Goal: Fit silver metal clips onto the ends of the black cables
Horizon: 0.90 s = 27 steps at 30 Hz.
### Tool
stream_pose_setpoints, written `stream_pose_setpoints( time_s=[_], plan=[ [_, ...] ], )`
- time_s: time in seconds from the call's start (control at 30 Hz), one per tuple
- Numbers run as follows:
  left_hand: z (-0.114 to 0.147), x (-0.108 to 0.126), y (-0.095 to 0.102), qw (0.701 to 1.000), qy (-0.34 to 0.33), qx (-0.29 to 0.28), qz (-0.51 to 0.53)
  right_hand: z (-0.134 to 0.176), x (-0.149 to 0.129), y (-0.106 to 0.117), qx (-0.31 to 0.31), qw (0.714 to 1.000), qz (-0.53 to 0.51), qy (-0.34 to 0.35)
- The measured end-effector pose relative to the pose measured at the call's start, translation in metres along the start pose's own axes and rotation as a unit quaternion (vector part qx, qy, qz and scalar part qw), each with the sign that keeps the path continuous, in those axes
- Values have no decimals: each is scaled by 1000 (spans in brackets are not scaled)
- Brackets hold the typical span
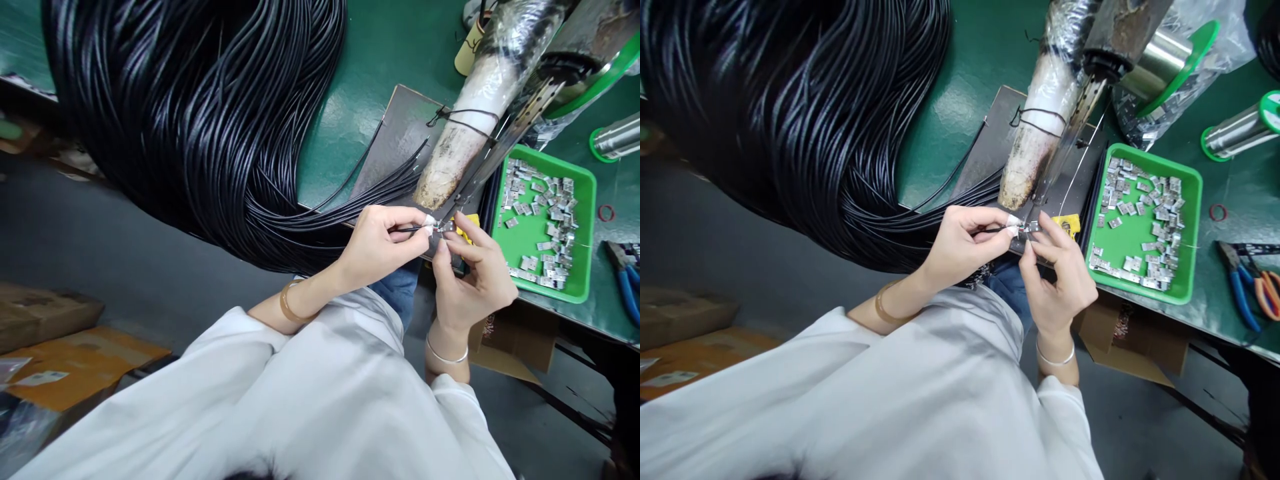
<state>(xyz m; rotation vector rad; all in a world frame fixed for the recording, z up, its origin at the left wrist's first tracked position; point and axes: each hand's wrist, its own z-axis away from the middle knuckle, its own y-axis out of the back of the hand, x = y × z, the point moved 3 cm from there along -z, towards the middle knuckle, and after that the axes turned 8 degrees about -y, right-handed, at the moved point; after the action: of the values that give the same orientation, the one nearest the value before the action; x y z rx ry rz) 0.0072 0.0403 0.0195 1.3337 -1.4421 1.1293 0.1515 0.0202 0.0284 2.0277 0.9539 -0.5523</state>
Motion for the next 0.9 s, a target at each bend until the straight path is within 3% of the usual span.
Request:
stream_pose_setpoints(
  time_s=[0.27, 0.53, 0.9],
  plan=[
    [2, -1, 2, 998, 16, -24, -56, 5, 8, 1, -16, 1000, -9, -23],
    [2, 2, 1, 992, -71, 0, -102, -6, -3, 3, 5, 999, 24, 33],
    [-2, -5, 4, 994, 52, -90, 22, 3, 6, 6, -2, 999, 17, 44]
  ],
)
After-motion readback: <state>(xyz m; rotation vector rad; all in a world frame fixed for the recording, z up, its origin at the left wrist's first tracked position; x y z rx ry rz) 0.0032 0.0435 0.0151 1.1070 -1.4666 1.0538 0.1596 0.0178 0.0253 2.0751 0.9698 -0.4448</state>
